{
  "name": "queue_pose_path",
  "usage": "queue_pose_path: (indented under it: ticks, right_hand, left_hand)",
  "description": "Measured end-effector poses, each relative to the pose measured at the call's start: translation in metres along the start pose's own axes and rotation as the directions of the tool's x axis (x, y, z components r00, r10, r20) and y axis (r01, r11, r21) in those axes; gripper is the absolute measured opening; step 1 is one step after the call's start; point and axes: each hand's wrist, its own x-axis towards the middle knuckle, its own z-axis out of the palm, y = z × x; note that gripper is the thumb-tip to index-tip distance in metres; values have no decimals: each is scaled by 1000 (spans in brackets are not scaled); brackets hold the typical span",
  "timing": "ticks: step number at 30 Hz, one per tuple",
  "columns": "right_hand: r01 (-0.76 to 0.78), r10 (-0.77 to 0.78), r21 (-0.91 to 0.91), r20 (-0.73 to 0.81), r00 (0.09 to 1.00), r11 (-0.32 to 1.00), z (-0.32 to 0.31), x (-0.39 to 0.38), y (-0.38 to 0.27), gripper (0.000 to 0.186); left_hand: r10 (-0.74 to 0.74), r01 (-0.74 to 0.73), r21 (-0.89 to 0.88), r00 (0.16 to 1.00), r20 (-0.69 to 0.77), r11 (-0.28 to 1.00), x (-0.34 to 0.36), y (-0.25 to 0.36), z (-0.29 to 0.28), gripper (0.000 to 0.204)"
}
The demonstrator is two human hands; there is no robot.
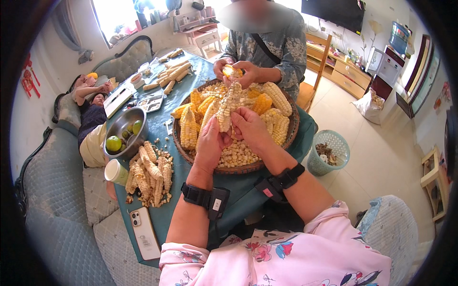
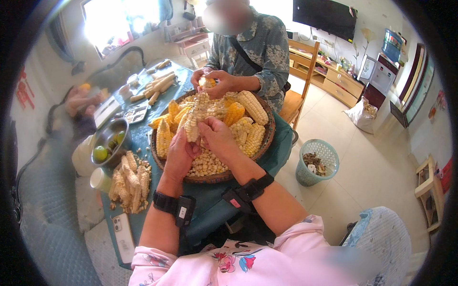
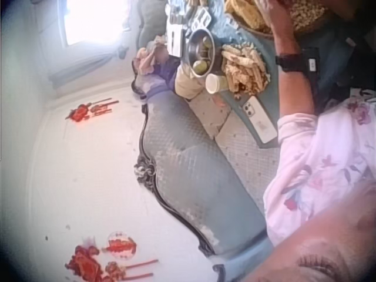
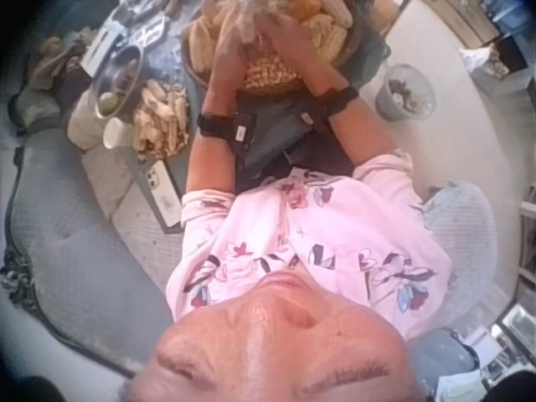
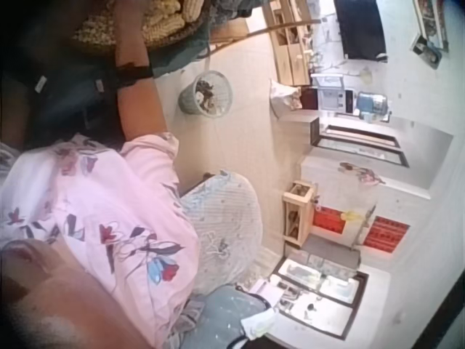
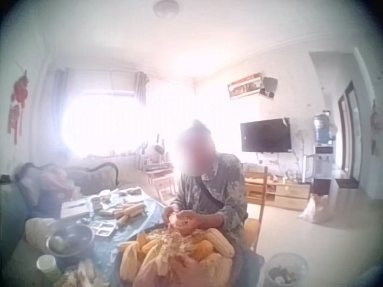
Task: The person removes corn kernels from cobs by hand, placing the kernels into a woven basket on the table. Another person across the table also shucks corn, while a third person rests on a sofa in the background.
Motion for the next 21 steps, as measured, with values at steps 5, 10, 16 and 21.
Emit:
queue_pose_path:
  ticks: [5, 10, 16, 21]
  right_hand:
    - [26, -27, 13, 41, 999, 1000, 0, 0, 2, 12]
    - [11, -12, 30, 34, 999, 999, 0, -2, -2, 10]
    - [-32, 33, 301, 3, 999, 953, -7, 2, -1, 16]
    - [-49, 35, 333, 49, 998, 942, -12, 3, -1, 20]
  left_hand:
    - [1, -4, -97, 1000, -26, 995, -1, 2, 2, 29]
    - [43, -45, -69, 998, -37, 997, 1, 0, -2, 34]
    - [76, -75, 16, 995, -58, 997, 1, 0, -1, 34]
    - [70, -72, -19, 992, -106, 997, 0, 3, 1, 33]
